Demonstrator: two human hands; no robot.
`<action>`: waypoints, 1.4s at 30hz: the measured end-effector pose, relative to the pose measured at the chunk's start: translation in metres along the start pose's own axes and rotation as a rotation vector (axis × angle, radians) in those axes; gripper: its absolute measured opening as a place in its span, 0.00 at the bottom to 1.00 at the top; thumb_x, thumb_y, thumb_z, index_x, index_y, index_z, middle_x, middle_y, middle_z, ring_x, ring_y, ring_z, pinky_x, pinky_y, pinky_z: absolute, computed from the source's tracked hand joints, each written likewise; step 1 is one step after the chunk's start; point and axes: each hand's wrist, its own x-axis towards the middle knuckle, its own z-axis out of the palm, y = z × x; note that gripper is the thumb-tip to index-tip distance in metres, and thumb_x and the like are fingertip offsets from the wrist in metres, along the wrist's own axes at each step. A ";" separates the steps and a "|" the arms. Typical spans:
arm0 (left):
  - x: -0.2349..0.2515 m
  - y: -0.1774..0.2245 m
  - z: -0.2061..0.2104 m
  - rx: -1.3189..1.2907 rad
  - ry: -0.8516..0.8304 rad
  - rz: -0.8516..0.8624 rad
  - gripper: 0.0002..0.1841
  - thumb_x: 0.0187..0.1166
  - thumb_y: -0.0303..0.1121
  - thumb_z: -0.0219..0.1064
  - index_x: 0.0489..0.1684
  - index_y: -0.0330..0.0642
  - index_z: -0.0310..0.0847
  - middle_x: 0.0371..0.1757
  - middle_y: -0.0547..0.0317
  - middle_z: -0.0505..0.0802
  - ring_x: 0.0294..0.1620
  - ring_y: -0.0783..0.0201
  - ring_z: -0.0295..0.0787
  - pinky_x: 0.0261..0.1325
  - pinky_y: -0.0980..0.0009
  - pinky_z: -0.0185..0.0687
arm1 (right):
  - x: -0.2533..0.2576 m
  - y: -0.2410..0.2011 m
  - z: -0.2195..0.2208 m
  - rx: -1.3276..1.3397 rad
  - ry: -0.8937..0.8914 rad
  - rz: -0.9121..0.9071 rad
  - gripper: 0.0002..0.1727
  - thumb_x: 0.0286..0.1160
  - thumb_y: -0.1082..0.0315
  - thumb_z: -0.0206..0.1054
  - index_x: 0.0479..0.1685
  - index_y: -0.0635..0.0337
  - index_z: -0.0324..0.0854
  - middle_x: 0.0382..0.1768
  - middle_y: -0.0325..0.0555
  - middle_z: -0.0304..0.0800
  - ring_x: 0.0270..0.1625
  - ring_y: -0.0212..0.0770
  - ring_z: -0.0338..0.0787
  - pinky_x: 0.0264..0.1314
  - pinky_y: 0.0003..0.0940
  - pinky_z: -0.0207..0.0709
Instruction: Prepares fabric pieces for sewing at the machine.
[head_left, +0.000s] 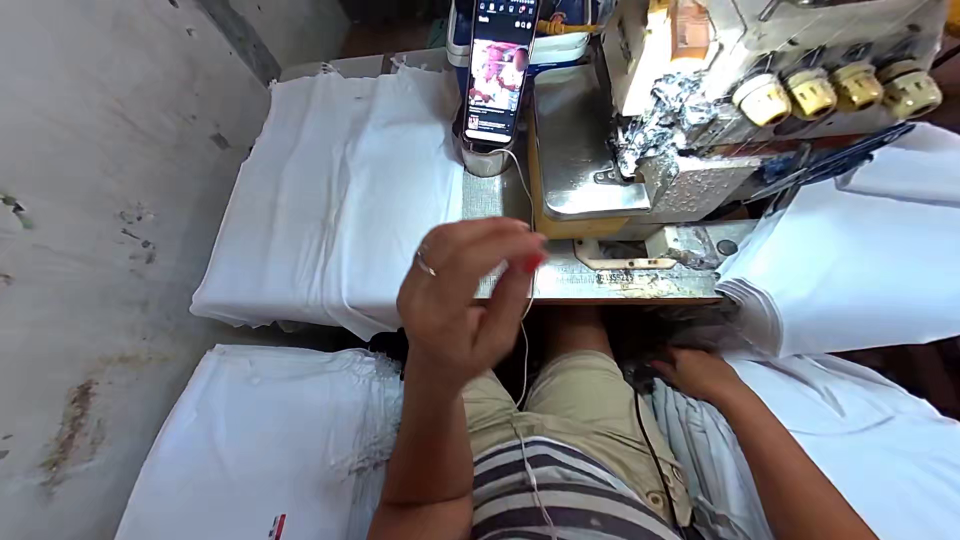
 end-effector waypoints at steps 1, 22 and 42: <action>-0.001 -0.012 0.002 0.057 -0.005 -0.044 0.09 0.86 0.30 0.62 0.45 0.33 0.86 0.51 0.52 0.93 0.61 0.67 0.88 0.67 0.71 0.81 | 0.000 -0.001 0.000 -0.001 -0.003 -0.001 0.31 0.90 0.47 0.57 0.77 0.65 0.77 0.71 0.72 0.82 0.78 0.71 0.76 0.84 0.70 0.57; -0.066 -0.115 0.045 0.797 -0.694 -0.866 0.32 0.93 0.53 0.44 0.94 0.50 0.58 0.96 0.49 0.55 0.97 0.40 0.38 0.86 0.26 0.29 | 0.000 -0.002 0.000 -0.013 0.004 -0.002 0.30 0.90 0.48 0.57 0.77 0.64 0.77 0.69 0.72 0.83 0.78 0.71 0.77 0.85 0.68 0.56; -0.069 -0.115 0.043 0.749 -0.647 -0.834 0.28 0.93 0.50 0.47 0.88 0.52 0.69 0.95 0.48 0.60 0.96 0.40 0.42 0.86 0.26 0.28 | -0.001 0.000 0.001 0.014 0.036 -0.021 0.30 0.90 0.50 0.58 0.76 0.67 0.78 0.67 0.75 0.83 0.76 0.74 0.77 0.83 0.72 0.56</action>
